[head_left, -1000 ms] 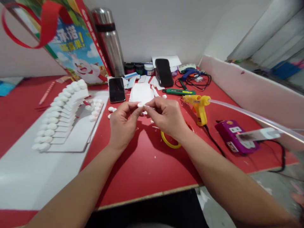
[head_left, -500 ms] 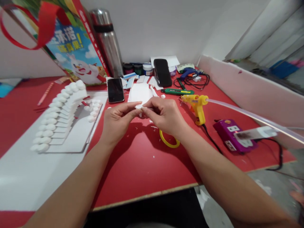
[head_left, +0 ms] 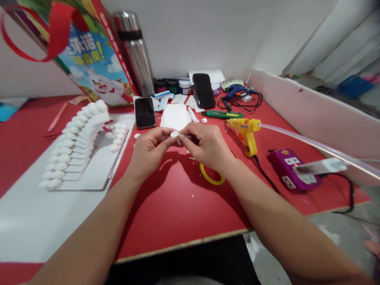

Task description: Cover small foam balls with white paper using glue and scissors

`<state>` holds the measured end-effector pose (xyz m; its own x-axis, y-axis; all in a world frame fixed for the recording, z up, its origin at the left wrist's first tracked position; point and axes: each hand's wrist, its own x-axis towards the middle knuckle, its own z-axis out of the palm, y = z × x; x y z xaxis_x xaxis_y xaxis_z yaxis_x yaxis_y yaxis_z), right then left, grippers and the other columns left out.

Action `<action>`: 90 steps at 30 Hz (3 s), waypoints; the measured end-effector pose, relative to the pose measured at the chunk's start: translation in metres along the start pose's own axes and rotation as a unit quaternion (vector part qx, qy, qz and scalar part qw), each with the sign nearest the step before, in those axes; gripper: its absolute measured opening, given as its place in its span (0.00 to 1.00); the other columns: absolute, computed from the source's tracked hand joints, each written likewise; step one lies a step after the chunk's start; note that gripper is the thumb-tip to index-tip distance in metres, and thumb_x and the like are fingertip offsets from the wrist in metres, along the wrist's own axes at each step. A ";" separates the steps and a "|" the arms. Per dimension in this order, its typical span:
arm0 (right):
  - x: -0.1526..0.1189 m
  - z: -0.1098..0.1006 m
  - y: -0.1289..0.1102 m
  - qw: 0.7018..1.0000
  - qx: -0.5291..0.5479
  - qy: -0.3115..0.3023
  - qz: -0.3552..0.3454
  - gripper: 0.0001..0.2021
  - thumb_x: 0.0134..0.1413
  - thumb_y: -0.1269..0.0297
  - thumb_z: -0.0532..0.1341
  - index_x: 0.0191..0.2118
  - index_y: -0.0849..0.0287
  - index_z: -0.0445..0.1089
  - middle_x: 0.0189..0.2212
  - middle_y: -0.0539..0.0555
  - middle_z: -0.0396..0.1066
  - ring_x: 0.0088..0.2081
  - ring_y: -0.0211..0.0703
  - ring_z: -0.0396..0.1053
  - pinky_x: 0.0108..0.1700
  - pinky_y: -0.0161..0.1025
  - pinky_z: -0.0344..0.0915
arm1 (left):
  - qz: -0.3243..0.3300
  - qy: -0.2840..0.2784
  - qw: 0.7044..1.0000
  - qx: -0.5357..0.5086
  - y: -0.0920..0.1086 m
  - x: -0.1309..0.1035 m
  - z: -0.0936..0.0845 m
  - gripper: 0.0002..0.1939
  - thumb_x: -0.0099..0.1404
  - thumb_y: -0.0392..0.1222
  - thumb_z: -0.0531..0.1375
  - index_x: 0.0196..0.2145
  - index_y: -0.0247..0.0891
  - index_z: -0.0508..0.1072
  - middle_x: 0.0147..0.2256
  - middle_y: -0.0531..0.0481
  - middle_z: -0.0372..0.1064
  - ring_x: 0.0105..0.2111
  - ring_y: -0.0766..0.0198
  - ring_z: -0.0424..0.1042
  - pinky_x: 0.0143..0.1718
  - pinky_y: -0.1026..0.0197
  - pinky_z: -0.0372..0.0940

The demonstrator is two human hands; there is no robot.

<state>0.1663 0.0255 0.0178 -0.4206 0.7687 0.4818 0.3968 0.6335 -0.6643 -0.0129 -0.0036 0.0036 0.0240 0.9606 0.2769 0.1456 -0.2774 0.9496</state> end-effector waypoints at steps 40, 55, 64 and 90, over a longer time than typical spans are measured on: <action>0.006 -0.004 -0.002 0.954 0.215 -0.012 0.209 0.16 0.55 0.52 0.69 0.29 0.61 0.75 0.13 0.48 0.67 0.15 0.35 0.62 0.19 0.34 0.56 | 0.016 0.020 1.000 0.012 -0.002 -0.001 0.007 0.11 0.67 0.46 0.65 0.44 0.38 0.78 0.40 0.46 0.79 0.40 0.59 0.78 0.46 0.58 0.71; -0.005 0.012 0.001 0.977 -0.192 0.060 -0.066 0.09 0.63 0.68 0.56 0.32 0.61 0.69 0.27 0.57 0.73 0.28 0.42 0.67 0.33 0.39 0.57 | 0.012 0.111 0.994 -0.019 -0.003 -0.005 0.018 0.12 0.62 0.43 0.69 0.42 0.35 0.82 0.36 0.47 0.82 0.37 0.60 0.80 0.43 0.59 0.74; -0.004 0.002 0.002 0.989 -0.128 0.001 -0.072 0.08 0.63 0.70 0.57 0.35 0.63 0.73 0.30 0.57 0.76 0.30 0.41 0.70 0.36 0.38 0.60 | 0.014 0.039 0.999 0.025 0.001 -0.003 0.005 0.14 0.65 0.42 0.67 0.47 0.37 0.82 0.36 0.47 0.82 0.34 0.61 0.79 0.40 0.60 0.73; -0.002 -0.002 -0.006 0.998 -0.056 0.026 0.005 0.08 0.61 0.70 0.62 0.30 0.62 0.74 0.23 0.52 0.72 0.25 0.36 0.66 0.29 0.35 0.55 | 0.047 0.057 0.994 0.077 -0.004 -0.004 0.007 0.05 0.65 0.40 0.67 0.39 0.38 0.80 0.31 0.52 0.79 0.28 0.67 0.76 0.31 0.66 0.70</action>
<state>0.1667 0.0205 0.0223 -0.3744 0.7764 0.5069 0.4906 0.6298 -0.6022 -0.0069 -0.0063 -0.0022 -0.0662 0.9196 0.3871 0.2982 -0.3520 0.8872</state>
